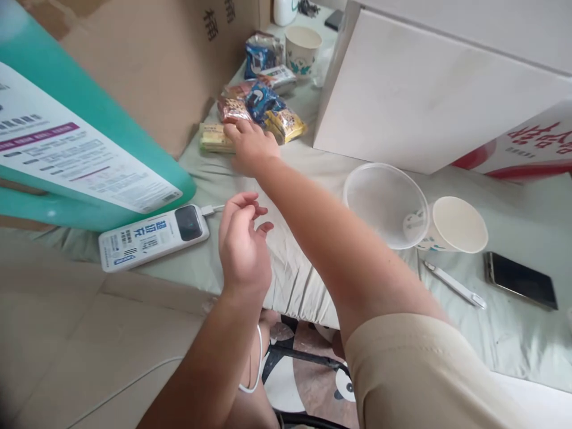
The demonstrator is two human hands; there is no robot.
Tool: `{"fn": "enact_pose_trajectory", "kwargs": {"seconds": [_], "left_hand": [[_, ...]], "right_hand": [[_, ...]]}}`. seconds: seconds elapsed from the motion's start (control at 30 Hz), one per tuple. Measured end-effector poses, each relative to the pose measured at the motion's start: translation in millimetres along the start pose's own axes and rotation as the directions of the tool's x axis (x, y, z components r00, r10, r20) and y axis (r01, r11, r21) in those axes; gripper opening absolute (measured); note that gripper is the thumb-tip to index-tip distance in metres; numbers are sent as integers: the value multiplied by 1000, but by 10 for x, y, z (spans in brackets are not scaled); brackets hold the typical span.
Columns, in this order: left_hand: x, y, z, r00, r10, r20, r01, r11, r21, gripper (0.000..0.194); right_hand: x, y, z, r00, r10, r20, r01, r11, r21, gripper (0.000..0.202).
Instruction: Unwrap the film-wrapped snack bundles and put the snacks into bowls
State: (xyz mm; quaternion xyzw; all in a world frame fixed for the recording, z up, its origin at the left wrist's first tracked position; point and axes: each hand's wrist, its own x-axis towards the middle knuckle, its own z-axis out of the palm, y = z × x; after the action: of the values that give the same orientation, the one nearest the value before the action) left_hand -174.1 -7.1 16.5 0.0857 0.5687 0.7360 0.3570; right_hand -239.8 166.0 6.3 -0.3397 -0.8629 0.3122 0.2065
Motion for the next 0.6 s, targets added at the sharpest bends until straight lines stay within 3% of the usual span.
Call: {"fn": "enact_pose_trajectory", "kwargs": {"seconds": [0.03,0.1,0.17,0.3,0.37,0.43,0.5,0.53,0.6], "left_hand": [[9,0,-10,1000,6,9,-6,1000,2,16],[26,-8,-35,999,26,20,-27,1000,9,17],[36,-25,-55,998,53,21,-54,998,17,16],[-14,-30,-39,986,168,-9,-168,986,6,12],[-81,6,-6,943,318,-98,-320,947,-5,10],[-159,51,38,856,479,-193,-489,872,-4,12],[-236,70,91,802,568,-184,-580,815,-11,13],[-274,57,123,808,575,-126,-581,813,-14,12],[-360,-22,204,852,521,59,-522,853,10,10]], "right_hand": [[4,2,32,999,15,-44,-12,997,71,4],[-36,3,70,991,50,-121,-24,978,207,24],[-119,0,70,988,69,-136,-29,960,278,29],[-528,-35,-130,996,30,-86,-9,973,231,6],[-955,-66,-364,994,-12,-105,32,982,184,20],[-1545,-69,-655,981,-15,-195,52,981,188,25],[-2223,0,-932,959,111,-261,-33,958,286,19],[-2558,69,-1040,935,225,-274,-106,915,390,18],[-3144,261,-1167,867,438,-236,-177,715,676,21]]}}
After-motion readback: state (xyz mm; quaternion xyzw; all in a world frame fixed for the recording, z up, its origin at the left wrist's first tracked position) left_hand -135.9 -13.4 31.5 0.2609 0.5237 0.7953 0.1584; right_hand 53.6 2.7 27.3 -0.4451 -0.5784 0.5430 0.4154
